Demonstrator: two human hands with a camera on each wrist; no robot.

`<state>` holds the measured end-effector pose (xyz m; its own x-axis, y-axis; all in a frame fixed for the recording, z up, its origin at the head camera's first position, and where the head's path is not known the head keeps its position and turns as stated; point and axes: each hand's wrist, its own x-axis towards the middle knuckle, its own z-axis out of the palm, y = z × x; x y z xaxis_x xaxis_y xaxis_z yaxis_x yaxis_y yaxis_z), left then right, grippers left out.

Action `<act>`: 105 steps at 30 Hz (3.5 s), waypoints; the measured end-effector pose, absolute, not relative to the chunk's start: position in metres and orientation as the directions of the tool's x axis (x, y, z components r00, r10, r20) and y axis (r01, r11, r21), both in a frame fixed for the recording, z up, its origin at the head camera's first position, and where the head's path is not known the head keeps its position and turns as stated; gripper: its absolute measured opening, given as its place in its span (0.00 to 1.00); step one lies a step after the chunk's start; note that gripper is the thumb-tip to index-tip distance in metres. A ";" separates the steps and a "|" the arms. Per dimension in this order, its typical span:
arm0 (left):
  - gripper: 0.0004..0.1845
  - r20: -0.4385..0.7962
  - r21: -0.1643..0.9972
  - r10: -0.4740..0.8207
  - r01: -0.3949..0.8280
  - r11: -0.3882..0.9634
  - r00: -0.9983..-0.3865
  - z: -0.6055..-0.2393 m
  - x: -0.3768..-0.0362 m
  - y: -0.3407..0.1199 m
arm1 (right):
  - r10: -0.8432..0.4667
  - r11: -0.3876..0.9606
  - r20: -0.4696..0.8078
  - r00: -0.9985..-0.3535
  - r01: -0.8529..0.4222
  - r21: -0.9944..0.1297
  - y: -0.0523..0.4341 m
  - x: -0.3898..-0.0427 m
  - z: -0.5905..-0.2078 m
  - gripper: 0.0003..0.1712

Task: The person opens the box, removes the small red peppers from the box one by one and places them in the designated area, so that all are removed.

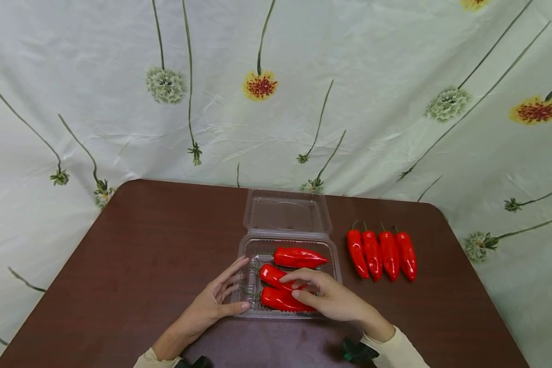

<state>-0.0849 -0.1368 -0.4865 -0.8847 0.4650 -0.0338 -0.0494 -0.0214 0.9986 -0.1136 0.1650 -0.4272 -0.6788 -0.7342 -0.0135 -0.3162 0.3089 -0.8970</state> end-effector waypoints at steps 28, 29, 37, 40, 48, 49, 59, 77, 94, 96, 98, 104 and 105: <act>0.47 -0.080 0.996 0.457 -0.093 -0.006 -0.886 -0.487 -0.086 -0.135 | -0.748 0.364 -0.074 -0.659 -0.315 -0.876 0.157 -0.115 -0.446 0.20; 0.48 -0.078 0.996 0.457 -0.091 -0.006 -0.886 -0.487 -0.086 -0.135 | -0.748 0.365 -0.075 -0.659 -0.315 -0.876 0.157 -0.115 -0.446 0.20; 0.47 -0.071 0.996 0.452 -0.086 -0.013 -0.889 -0.488 -0.086 -0.135 | -0.744 0.375 -0.081 -0.663 -0.314 -0.872 0.157 -0.116 -0.447 0.21; 0.47 -0.065 0.997 0.450 -0.076 -0.006 -0.891 -0.488 -0.085 -0.136 | -0.737 0.386 -0.079 -0.672 -0.322 -0.864 0.157 -0.116 -0.448 0.22; 0.47 -0.050 0.998 0.450 -0.061 -0.009 -0.892 -0.488 -0.085 -0.136 | -0.745 0.371 -0.047 -0.666 -0.354 -0.858 0.157 -0.116 -0.447 0.25; 0.48 -0.052 0.998 0.449 -0.063 -0.010 -0.892 -0.487 -0.085 -0.136 | -0.747 0.363 -0.039 -0.664 -0.359 -0.860 0.158 -0.116 -0.447 0.25; 0.48 -0.057 0.998 0.448 -0.069 -0.010 -0.892 -0.488 -0.085 -0.135 | -0.731 0.339 -0.002 -0.682 -0.360 -0.869 0.159 -0.116 -0.446 0.27; 0.48 -0.056 0.997 0.454 -0.071 -0.015 -0.889 -0.488 -0.084 -0.136 | -0.666 0.333 -0.001 -0.746 -0.296 -0.895 0.163 -0.116 -0.432 0.28; 0.48 -0.066 0.997 0.442 -0.074 -0.002 -0.895 -0.487 -0.084 -0.136 | -0.591 0.260 0.050 -0.805 -0.249 -0.933 0.192 -0.121 -0.410 0.23; 0.48 -0.067 0.997 0.439 -0.074 0.001 -0.896 -0.487 -0.084 -0.136 | -0.575 0.257 0.056 -0.816 -0.246 -0.935 0.198 -0.122 -0.407 0.24; 0.48 -0.064 0.998 0.439 -0.069 0.005 -0.896 -0.487 -0.084 -0.136 | -0.550 0.268 0.064 -0.833 -0.249 -0.931 0.205 -0.123 -0.404 0.25; 0.47 -0.054 0.998 0.439 -0.058 0.005 -0.897 -0.486 -0.084 -0.137 | -0.431 0.350 0.060 -0.900 -0.228 -0.909 0.232 -0.127 -0.391 0.26; 0.47 -0.051 0.998 0.439 -0.057 0.001 -0.897 -0.486 -0.084 -0.137 | -0.409 0.361 0.054 -0.911 -0.216 -0.907 0.237 -0.128 -0.389 0.27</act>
